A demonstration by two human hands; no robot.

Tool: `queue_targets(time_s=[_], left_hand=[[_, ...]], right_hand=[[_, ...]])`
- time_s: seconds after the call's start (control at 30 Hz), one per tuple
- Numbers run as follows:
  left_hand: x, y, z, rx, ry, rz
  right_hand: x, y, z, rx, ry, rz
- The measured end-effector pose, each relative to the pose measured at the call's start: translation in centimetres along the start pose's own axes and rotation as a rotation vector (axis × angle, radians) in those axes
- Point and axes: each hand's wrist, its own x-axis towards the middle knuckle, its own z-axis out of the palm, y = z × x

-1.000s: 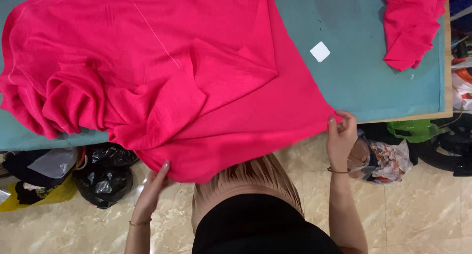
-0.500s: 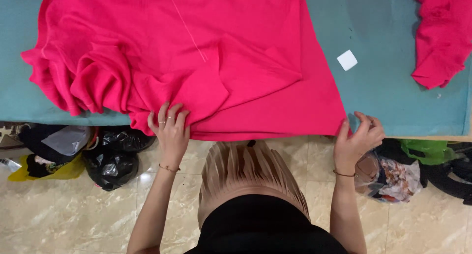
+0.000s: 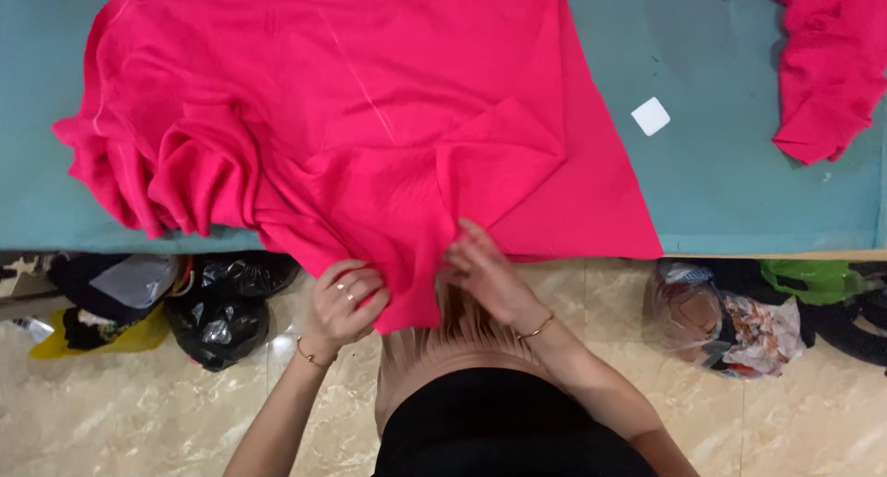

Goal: The recorder uses large fabric scissors to cut along chalked pattern lines on pink fabric.

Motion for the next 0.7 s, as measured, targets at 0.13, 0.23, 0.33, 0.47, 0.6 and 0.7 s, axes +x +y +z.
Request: queue_targets(time_s=[0.13,0.23,0.33,0.47,0.6,0.7], left_hand=[[3.4,-1.6,-0.6,-0.075,-0.366,-0.020],[5.5,-4.4,-0.5,-0.149,-0.506,-0.010],[7.5,-8.4,-1.0,-0.216,-0.541,-0.006],[9.9,-13.5,-2.3,-0.191,-0.643,-0.080],[9.9,-18.1,-1.9,-0.220,-0.747,-0.133],[8.9,-20.5,-0.4,-0.223,-0.766,-0.173]], right_hand=[[0.9,3.8,-0.6,-0.032,-0.017,-0.111],[2.1,5.9,-2.1,-0.186,0.040,-0.229],[1.0,5.2,-0.8,-0.289,0.089,-0.248],[-1.3,4.0,0.9,-0.054,0.175,-0.241],[-4.7,6.5,-5.0,0.233,0.137,-0.120],[-6.4,10.1,-10.2,0.306,0.144,-0.270]])
